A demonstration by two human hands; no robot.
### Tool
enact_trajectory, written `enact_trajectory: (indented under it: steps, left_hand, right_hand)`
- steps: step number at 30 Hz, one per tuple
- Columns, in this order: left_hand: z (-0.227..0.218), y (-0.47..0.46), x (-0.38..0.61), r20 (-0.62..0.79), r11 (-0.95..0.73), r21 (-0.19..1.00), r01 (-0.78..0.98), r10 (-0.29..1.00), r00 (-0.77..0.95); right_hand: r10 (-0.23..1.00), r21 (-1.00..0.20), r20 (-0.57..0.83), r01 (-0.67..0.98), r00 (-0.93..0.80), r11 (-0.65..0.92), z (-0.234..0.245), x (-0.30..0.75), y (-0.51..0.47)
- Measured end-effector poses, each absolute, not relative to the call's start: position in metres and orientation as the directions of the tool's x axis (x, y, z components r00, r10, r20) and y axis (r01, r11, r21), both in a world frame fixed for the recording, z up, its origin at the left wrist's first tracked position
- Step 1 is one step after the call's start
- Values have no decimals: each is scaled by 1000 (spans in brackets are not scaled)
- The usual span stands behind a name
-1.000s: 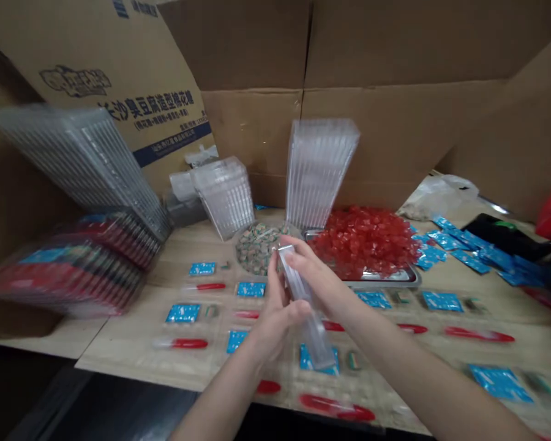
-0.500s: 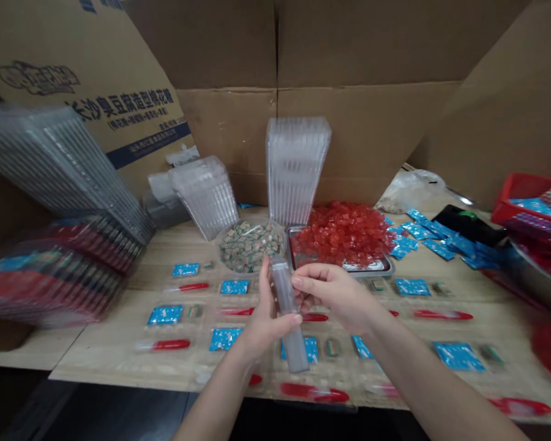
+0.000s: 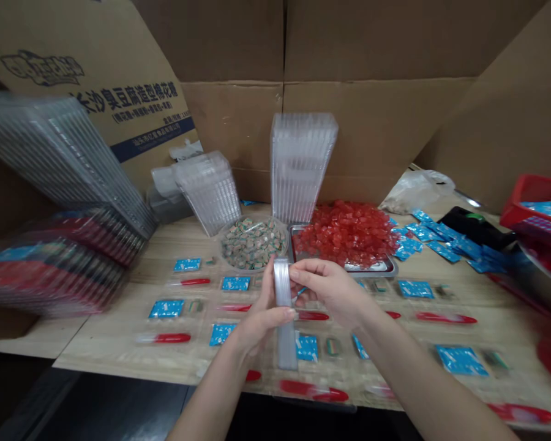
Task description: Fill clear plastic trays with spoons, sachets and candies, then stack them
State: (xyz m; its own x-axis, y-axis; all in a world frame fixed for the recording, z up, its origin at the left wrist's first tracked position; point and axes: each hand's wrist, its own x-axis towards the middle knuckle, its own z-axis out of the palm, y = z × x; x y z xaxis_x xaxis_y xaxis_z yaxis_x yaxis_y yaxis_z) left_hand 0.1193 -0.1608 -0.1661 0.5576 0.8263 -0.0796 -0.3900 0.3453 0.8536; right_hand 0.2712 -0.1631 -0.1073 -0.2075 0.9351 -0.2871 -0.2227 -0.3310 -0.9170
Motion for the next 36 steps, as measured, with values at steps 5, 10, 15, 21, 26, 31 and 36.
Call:
enact_trajectory:
  steps: [5, 10, 15, 21, 26, 31, 36]
  left_hand:
    - [-167, -157, 116, -65, 335, 851, -404, 830, 554]
    - [-165, -156, 116, -107, 342, 845, -412, 862, 495]
    - [-169, -154, 110, -155, 324, 887, -329, 880, 449]
    - [-176, -150, 111, -168, 339, 878, -338, 880, 444]
    - [-177, -149, 112, -212, 345, 823, -452, 924, 318]
    - [-169, -137, 62, -334, 280, 788, -549, 942, 1]
    - [-161, -133, 33, -173, 6, 849, -528, 948, -268]
  right_hand:
    - [942, -924, -274, -219, -193, -314, -109, 265, -156]
    - [937, -911, -273, -254, -217, -324, -116, 261, -149]
    - [940, -918, -289, -225, -181, -326, -120, 262, -145]
    - [951, -936, -274, -190, -141, -298, -123, 255, -141]
    - [963, -930, -258, -252, -77, -269, -129, 251, -136]
    - [986, -955, -166, -252, 16, -157, -98, 274, -108]
    - [942, -874, 333, 363, -39, 324, -79, 253, -66]
